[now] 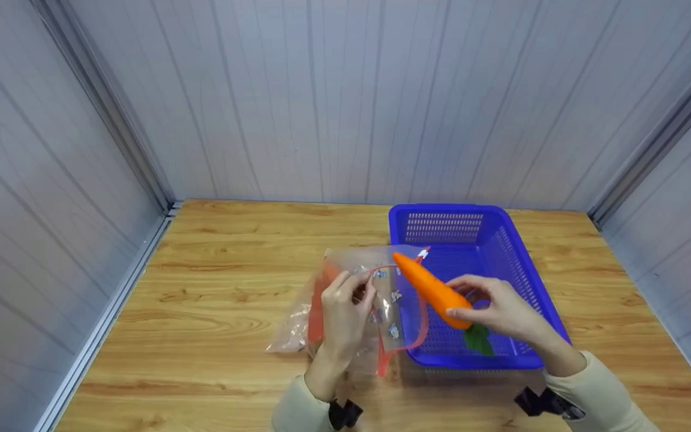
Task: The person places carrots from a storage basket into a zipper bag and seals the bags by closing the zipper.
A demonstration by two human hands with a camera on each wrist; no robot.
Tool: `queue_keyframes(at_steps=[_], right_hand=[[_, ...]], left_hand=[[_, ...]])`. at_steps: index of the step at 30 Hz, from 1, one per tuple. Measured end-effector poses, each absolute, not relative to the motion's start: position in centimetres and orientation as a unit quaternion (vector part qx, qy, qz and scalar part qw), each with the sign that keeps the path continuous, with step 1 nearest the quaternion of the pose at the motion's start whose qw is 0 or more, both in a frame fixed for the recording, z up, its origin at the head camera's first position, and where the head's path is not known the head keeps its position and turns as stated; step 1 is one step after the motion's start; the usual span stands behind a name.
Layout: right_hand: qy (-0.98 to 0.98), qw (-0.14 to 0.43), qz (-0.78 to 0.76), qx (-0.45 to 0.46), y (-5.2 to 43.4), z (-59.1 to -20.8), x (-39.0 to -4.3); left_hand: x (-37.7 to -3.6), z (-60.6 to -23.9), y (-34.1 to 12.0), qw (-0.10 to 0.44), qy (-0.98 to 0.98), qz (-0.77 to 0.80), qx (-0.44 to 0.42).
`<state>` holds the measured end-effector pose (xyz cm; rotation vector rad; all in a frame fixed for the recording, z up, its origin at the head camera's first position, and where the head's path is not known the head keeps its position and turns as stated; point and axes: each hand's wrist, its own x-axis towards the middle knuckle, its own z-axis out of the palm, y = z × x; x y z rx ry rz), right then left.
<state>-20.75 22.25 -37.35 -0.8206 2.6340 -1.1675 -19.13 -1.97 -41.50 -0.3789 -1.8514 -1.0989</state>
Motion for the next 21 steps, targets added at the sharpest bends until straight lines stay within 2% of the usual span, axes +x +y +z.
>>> queue_keyframes(at_steps=[15,21], right_hand=[[0.886,0.075,-0.320,-0.327,20.1,-39.0,-19.1],[0.898,0.041,-0.303,-0.316,18.8,-39.5,-18.9]], left_hand=[[-18.9,-41.5,-1.9,0.446,-0.757,-0.453,-0.153],[-18.8,-41.7,-1.9,0.443,-0.756,-0.457,-0.153]])
